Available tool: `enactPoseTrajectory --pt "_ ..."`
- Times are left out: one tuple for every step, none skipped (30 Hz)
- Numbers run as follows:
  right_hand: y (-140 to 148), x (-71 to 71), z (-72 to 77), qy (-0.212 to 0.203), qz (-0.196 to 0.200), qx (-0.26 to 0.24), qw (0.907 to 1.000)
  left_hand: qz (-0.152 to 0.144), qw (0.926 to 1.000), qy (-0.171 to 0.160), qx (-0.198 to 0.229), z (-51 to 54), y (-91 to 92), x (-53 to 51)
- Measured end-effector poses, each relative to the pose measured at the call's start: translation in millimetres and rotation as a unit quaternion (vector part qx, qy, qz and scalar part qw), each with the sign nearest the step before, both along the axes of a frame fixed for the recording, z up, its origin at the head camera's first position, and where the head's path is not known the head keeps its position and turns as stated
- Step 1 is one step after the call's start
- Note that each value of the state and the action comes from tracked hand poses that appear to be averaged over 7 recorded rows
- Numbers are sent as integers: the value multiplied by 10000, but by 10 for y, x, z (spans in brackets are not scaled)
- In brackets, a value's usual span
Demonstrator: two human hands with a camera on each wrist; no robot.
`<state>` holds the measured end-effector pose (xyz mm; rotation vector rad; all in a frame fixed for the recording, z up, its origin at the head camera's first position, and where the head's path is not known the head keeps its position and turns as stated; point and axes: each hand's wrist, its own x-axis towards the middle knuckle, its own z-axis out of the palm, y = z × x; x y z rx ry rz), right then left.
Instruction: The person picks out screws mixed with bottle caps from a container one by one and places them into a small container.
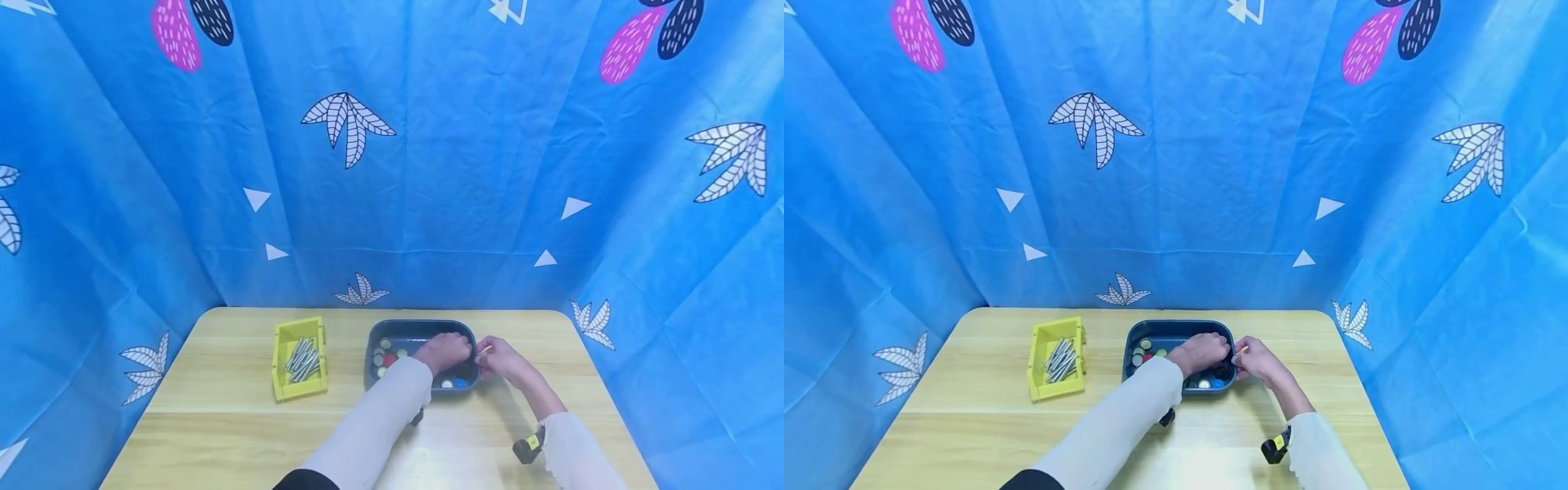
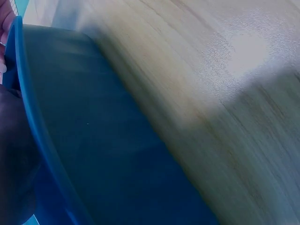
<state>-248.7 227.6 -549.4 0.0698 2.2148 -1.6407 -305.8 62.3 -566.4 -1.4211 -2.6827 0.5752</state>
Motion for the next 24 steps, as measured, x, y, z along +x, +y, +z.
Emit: enactPoseTrajectory --pt "1 0 3 14 7 14 10000 -15 10000 3 -13 3 -1 7" --pt "3 0 6 43 34 40 10000 -37 10000 11 -13 6 -2 13" --pt "3 1 8 46 23 44 10000 -65 10000 37 -14 6 -3 19" --pt "2 4 9 49 23 54 10000 -93 9999 68 -31 7 -7 24" --pt "0 7 12 49 27 66 10000 -121 9999 97 -30 7 -10 29" --pt "-1 10 9 54 39 83 9999 -140 9998 130 -31 5 -14 33" --pt "-2 13 8 55 45 92 9999 -166 9997 169 -36 3 -19 33" --pt "-3 16 8 56 53 100 9999 -196 9996 223 -37 5 -23 34" --pt "-5 17 6 45 37 94 9999 -223 9994 279 -40 8 -27 34" --pt "-7 21 8 47 49 102 9999 -237 9991 335 -45 9 -32 37" --pt "-8 21 8 53 53 108 9999 -254 9989 385 -46 14 -37 39" --pt "-7 19 6 52 61 115 9999 -267 9987 439 -42 19 -41 38" --pt "-5 16 5 59 77 123 9999 -280 9984 480 -50 27 -46 38" --pt "-2 11 6 62 80 131 9999 -270 9984 495 -37 39 -50 38" --pt "1 8 9 70 91 143 9998 -262 9985 488 -20 48 -56 37" --pt "4 3 10 77 98 150 9998 -242 9985 495 -20 60 -63 37" --pt "9 -2 10 81 99 144 9998 -220 9986 474 -5 74 -70 36" --pt "13 -4 10 86 117 140 9998 -206 9988 446 18 89 -79 35" --pt "14 -5 13 91 117 127 9998 -191 9989 418 30 103 -91 36" --pt "16 -5 14 88 103 115 9998 -182 9991 390 44 117 -105 37" --pt "15 -5 15 79 91 97 9999 -187 9991 373 41 129 -121 39" --pt "14 -4 14 81 86 98 9999 -181 9992 354 43 141 -138 41" --pt "12 -2 13 69 62 95 9999 -197 9992 346 39 153 -157 44" --pt "9 1 12 86 83 119 9999 -223 9991 363 20 160 -177 47"
